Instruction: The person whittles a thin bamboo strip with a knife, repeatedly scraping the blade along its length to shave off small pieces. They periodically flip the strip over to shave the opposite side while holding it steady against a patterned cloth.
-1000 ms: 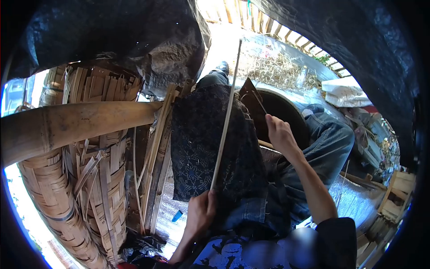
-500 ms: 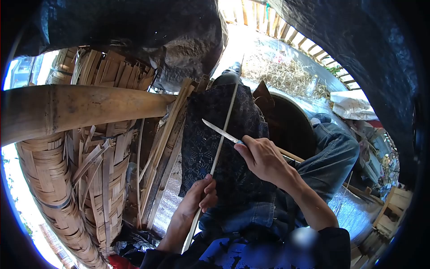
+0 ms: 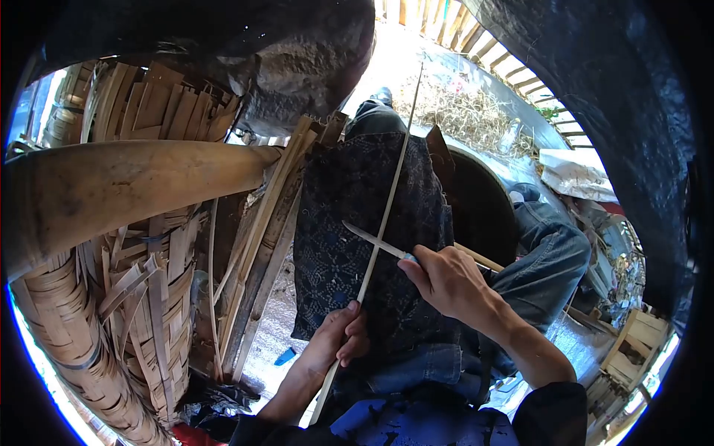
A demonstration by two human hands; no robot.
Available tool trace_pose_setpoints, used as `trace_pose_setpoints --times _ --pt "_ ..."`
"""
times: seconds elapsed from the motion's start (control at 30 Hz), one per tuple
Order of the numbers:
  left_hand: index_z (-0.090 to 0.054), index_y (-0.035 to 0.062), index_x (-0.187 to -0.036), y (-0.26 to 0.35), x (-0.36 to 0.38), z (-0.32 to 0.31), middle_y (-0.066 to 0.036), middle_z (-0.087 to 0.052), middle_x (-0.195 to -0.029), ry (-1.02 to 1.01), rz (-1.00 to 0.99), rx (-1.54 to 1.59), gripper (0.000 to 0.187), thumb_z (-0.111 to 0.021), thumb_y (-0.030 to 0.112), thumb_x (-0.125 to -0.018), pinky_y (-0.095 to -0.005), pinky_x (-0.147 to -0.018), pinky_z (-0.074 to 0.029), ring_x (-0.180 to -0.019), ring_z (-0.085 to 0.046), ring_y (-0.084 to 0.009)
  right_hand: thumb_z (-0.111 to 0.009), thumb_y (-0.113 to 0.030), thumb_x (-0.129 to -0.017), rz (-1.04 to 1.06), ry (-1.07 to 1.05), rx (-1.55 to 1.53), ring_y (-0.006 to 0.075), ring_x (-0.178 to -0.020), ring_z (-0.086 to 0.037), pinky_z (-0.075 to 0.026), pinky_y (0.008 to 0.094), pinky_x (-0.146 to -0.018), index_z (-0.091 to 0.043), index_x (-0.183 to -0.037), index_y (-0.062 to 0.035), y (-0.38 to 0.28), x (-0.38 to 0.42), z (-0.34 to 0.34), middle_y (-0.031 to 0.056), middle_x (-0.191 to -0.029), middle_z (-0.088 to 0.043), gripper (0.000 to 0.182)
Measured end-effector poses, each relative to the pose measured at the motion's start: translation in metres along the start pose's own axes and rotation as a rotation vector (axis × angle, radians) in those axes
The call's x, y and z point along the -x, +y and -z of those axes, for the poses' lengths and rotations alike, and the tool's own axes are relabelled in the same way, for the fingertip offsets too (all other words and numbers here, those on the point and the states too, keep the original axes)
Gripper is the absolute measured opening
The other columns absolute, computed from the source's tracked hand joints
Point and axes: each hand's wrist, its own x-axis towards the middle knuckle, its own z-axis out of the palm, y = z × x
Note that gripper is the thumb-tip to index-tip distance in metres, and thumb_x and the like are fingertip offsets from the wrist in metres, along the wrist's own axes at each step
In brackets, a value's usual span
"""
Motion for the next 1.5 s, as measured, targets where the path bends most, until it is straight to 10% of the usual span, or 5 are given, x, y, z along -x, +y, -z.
trace_pose_setpoints --times 0.87,1.27,1.4,1.47,1.5 --pt "-0.038 0.0130 -0.064 -0.020 0.021 -0.005 0.001 -0.035 -0.038 0.031 -0.011 -0.006 0.046 -0.029 0.039 -0.100 -0.0214 -0.040 -0.026 -0.031 -0.029 -0.0082 -0.048 -0.034 -0.095 -0.062 0.130 0.030 0.0390 -0.045 -0.053 -0.043 0.0445 -0.044 -0.050 -0.060 -0.0001 0.032 -0.053 0.010 0.0200 -0.048 -0.050 0.049" --pt "-0.038 0.0146 -0.063 -0.053 0.086 -0.004 0.003 -0.032 -0.037 0.140 0.022 0.000 0.045 -0.031 0.040 -0.100 -0.0209 -0.042 -0.026 -0.034 -0.030 -0.0085 -0.044 -0.028 -0.098 0.176 0.367 0.188 0.0315 -0.042 -0.055 -0.041 0.0426 -0.042 -0.053 -0.061 -0.0007 0.075 -0.087 0.009 0.0187 -0.048 -0.051 0.047" --pt "-0.038 0.0140 -0.064 -0.075 0.105 0.011 0.002 -0.035 -0.040 0.131 0.089 0.055 0.045 -0.031 0.039 -0.100 -0.0203 -0.042 -0.025 -0.036 -0.032 -0.0085 -0.033 -0.031 -0.101 -0.397 0.139 0.074 0.0223 -0.046 -0.057 -0.043 0.0404 -0.045 -0.060 -0.088 0.0016 0.110 -0.136 0.032 0.0149 -0.059 -0.060 0.044" --pt "-0.038 0.0131 -0.065 -0.077 0.106 0.013 0.001 -0.037 -0.043 0.094 0.051 -0.013 0.045 -0.031 0.039 -0.100 -0.0200 -0.042 -0.027 -0.037 -0.033 -0.0081 -0.027 -0.035 -0.101 -0.137 0.331 0.799 0.0200 -0.057 -0.060 -0.046 0.0404 -0.048 -0.054 -0.113 0.0039 0.218 -0.169 0.018 0.0164 -0.074 -0.063 0.049" --pt "-0.039 0.0124 -0.065 -0.071 0.103 0.008 0.001 -0.036 -0.044 0.149 0.011 -0.135 0.045 -0.031 0.039 -0.100 -0.0202 -0.041 -0.028 -0.037 -0.033 -0.0081 -0.025 -0.038 -0.101 -0.457 0.469 0.137 0.0195 -0.061 -0.058 -0.046 0.0399 -0.053 -0.050 -0.119 0.0037 0.178 -0.159 0.040 0.0165 -0.078 -0.062 0.052"
